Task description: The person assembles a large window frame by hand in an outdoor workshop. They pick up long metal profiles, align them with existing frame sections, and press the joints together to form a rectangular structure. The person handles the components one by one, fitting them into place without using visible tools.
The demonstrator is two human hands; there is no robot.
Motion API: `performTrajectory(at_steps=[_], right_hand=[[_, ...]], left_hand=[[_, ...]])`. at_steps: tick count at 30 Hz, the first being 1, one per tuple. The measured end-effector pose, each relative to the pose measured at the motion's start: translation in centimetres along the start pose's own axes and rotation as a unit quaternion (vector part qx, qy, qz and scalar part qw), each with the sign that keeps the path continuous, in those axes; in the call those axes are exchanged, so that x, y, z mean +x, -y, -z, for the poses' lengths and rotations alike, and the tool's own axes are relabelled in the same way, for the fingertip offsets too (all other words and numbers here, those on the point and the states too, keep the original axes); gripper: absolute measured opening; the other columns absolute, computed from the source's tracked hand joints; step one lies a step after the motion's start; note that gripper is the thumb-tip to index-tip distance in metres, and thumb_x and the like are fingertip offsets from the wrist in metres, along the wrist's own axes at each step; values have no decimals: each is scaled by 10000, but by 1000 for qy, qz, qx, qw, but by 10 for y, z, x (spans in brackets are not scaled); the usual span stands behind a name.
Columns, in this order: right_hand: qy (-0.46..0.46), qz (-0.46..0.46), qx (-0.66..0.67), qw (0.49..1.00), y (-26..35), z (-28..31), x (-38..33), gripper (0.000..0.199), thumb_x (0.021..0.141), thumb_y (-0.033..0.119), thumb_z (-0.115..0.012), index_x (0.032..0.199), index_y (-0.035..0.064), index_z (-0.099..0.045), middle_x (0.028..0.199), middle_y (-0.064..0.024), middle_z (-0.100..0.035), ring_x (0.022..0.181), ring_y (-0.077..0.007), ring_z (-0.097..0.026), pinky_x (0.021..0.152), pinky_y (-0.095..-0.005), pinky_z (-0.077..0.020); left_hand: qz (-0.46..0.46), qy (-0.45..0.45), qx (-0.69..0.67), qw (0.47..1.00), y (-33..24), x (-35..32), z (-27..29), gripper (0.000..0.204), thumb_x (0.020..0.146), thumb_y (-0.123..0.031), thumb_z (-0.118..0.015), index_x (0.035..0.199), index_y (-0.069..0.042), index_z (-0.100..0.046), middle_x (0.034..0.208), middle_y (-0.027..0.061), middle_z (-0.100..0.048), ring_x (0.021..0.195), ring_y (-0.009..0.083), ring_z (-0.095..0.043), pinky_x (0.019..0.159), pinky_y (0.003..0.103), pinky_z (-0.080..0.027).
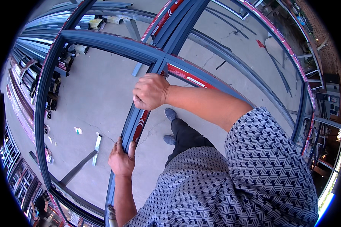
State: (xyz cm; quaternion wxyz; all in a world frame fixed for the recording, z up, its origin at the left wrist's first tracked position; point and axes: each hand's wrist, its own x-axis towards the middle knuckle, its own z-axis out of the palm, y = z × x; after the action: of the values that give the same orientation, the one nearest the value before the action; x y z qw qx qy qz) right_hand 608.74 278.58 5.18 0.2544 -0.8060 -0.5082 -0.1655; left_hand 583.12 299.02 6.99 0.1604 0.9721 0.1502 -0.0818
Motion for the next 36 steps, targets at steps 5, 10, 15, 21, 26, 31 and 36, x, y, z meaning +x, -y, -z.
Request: performTrajectory(at_steps=[5, 10, 15, 21, 26, 31, 36], right_hand=[[-17, 14, 15, 1000, -2, -4, -1, 210, 848, 238, -670, 692, 98, -669, 694, -71, -647, 665, -262, -656, 660, -386, -525], [6, 37, 5, 999, -4, -2, 0, 237, 862, 236, -662, 670, 97, -658, 662, -74, -625, 642, -264, -637, 678, -395, -527], [22, 43, 2, 999, -5, -1, 6, 253, 870, 236, -653, 658, 98, -654, 640, -77, -606, 618, -267, -620, 686, -397, -525], [-15, 18, 11, 1000, -3, -2, 0, 237, 853, 228, -662, 653, 100, -657, 642, -79, -627, 615, -256, -636, 683, -388, -525], [-23, 20, 7, 1000, -4, -5, 2, 211, 839, 218, -661, 660, 106, -668, 653, -79, -648, 622, -255, -662, 672, -380, -531], [-11, 27, -19, 999, -7, -7, 1, 239, 876, 205, -623, 664, 104, -666, 657, -96, -651, 623, -264, -669, 678, -386, -541], [10, 42, -20, 999, -5, -10, 4, 239, 915, 210, -602, 718, 85, -655, 704, -93, -642, 664, -288, -660, 707, -413, -532]], left_hand=[[7, -3, 0, 1000, 0, -1, 1, 773, 1014, -663, -612, 1407, 0, -674, 1286, 220, -738, 1084, 406, -736, 939, 486, -590], [5, -2, -7, 1000, -2, 2, 0, 765, 1017, -655, -616, 1406, 1, -673, 1288, 226, -738, 1072, 418, -736, 935, 483, -594], [2, -5, -6, 1000, -1, 3, -1, 761, 1016, -653, -621, 1394, 4, -682, 1272, 231, -744, 1069, 428, -738, 926, 490, -598], [11, -25, -42, 999, -3, 1, 4, 752, 981, -643, -693, 1346, 14, -719, 1231, 224, -763, 1003, 424, -766, 859, 474, -628], [23, -48, -65, 996, -5, 0, 5, 703, 938, -603, -777, 1264, 20, -763, 1190, 206, -784, 957, 393, -787, 835, 436, -639], [1, -62, -22, 998, -3, 2, -1, 721, 962, -661, -708, 1237, 3, -770, 1169, 185, -792, 953, 361, -790, 816, 430, -638], [23, -43, -3, 999, -5, 5, 1, 731, 980, -685, -661, 1243, -11, -765, 1132, 169, -795, 928, 345, -786, 795, 428, -632]])
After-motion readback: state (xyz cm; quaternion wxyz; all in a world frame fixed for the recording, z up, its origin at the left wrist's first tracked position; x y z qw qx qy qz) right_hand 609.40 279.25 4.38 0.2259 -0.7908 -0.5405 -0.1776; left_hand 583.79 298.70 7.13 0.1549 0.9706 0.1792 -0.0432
